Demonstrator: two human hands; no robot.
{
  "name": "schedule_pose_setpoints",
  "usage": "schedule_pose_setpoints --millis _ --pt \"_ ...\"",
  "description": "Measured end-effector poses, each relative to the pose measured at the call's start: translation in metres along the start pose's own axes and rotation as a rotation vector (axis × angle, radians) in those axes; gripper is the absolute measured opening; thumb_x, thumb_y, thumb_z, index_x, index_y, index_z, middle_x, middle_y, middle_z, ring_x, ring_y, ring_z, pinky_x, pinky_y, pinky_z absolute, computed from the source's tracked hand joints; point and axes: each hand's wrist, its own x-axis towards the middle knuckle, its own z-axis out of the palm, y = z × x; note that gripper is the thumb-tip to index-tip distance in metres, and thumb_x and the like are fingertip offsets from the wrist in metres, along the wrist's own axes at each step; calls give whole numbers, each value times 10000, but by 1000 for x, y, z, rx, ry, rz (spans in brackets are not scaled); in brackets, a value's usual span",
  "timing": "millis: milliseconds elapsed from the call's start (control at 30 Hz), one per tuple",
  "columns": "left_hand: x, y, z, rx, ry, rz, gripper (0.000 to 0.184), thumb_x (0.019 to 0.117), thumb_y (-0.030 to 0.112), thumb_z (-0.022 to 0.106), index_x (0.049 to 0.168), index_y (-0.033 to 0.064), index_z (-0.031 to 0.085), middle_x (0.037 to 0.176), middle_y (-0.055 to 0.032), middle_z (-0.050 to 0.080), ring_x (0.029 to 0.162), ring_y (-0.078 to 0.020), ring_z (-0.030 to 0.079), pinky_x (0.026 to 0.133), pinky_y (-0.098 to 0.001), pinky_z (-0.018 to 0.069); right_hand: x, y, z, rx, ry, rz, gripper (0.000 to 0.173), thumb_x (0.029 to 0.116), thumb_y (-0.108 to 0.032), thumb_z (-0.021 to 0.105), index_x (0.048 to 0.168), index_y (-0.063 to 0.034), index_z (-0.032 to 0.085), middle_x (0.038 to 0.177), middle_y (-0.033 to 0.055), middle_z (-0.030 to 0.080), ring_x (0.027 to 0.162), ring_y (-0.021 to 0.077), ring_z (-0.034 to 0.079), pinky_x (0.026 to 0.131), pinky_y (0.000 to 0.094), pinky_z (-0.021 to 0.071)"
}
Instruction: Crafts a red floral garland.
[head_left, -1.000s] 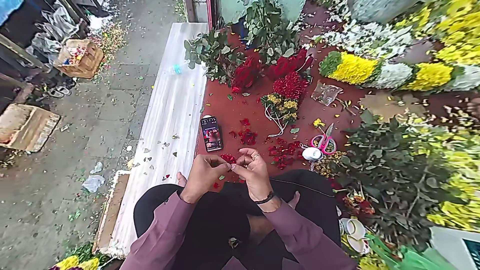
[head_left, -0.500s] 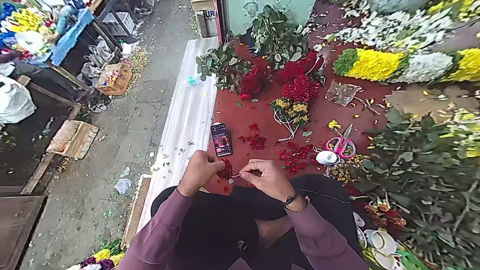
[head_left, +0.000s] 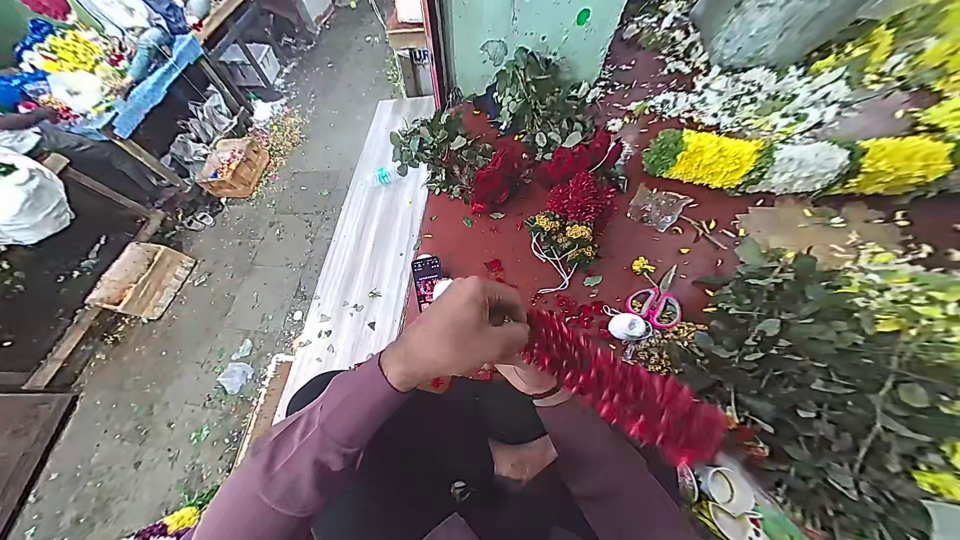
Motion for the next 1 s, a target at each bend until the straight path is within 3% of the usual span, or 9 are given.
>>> schedule_pose_setpoints --millis 67,167,367,467,600,733,833,900,1000 --pt "8 -2 0 151 155 5 91 926 187 701 860 136 738 648 30 642 524 -87 580 481 -321 519 1 7 0 164 -106 -109 109 945 -76 687 1034 -82 750 924 30 748 708 59 650 643 245 548" --pt "13 -11 -8 402 272 -13 101 907 218 700 824 169 730 701 39 626 632 -126 584 595 -406 515 3 -11 -6 29 -103 -197 137 959 -66 683 1035 -47 795 946 62 765 666 24 619 585 199 514" --pt "-12 -50 -34 465 -13 -192 90 878 241 725 812 190 758 663 35 647 576 -132 583 555 -430 519 8 -26 -31 -306 44 -102 119 945 -90 704 962 -9 790 871 61 754 662 43 609 602 226 510" --pt "-35 -61 -33 349 -134 -197 127 873 279 747 862 156 772 709 21 651 614 -108 580 591 -380 518 7 -27 -29 -398 -77 -40 133 958 -93 687 970 -1 783 898 58 766 773 79 693 724 266 588" --pt "-53 -74 -28 217 -183 -193 140 874 305 738 859 171 775 714 61 657 592 -43 553 567 -288 490 1 -33 -16 -467 -324 5 134 969 -98 690 966 7 772 899 49 761 810 57 697 764 252 589" --pt "-57 -87 -16 301 -116 -226 153 835 329 729 818 178 749 661 36 610 575 -118 538 557 -400 475 -3 -40 -9 -507 -441 -9 130 966 -90 694 957 13 772 893 64 761 814 59 701 758 247 590" --pt "-61 -98 -9 350 -56 -242 153 836 335 730 817 185 751 700 17 628 661 -168 584 619 -458 496 2 -34 -24 -550 -328 96 154 983 -120 676 981 4 766 895 46 753 802 56 688 752 248 583" --pt "-66 -114 -8 350 4 -236 154 836 330 720 796 183 739 707 21 631 690 -173 590 645 -464 496 11 -23 -54 -618 -103 281 205 1007 -181 643 1047 -17 759 846 41 728 710 88 658 659 271 570" --pt "-75 -138 -9 292 -5 -271 153 827 359 709 787 215 740 678 53 621 631 -130 570 588 -430 482 38 5 -121 -907 269 519 204 1017 -230 640 1132 -97 744 951 74 747 770 189 702 711 393 598"
